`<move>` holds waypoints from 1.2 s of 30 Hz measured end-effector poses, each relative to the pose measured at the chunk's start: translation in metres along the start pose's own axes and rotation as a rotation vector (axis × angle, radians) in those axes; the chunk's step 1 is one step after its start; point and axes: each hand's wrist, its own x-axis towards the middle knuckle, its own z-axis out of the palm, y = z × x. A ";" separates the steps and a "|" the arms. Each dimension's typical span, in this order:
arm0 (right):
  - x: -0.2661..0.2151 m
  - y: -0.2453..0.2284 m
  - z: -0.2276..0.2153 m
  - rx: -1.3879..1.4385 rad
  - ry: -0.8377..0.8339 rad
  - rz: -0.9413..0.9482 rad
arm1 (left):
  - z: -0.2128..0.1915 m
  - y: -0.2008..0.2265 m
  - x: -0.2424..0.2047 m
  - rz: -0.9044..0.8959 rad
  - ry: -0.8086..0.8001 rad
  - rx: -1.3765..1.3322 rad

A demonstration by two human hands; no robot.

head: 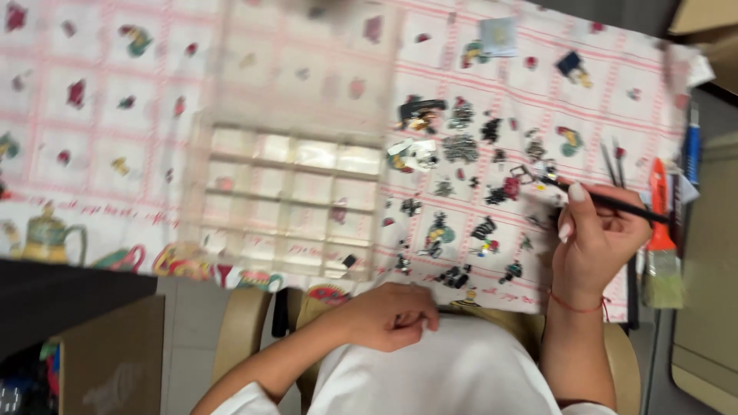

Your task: The person uses tweezers to pick up small metal parts from a patterned tablecloth and places them into compartments of a clear plastic organizer. The person repeatedly picks up and sorts the parts throughout the clip.

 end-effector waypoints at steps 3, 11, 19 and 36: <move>-0.022 -0.024 0.032 0.028 -0.150 0.082 | 0.004 -0.011 -0.005 -0.057 -0.050 0.048; -0.078 -0.028 0.061 -0.025 -0.507 0.228 | 0.012 -0.017 -0.009 -0.056 -0.089 0.105; -0.101 -0.035 0.077 -0.174 -0.697 0.158 | 0.015 -0.020 -0.009 -0.046 -0.044 0.092; -0.094 -0.023 0.093 -0.026 -0.934 -0.188 | 0.022 -0.030 -0.007 0.045 0.059 0.063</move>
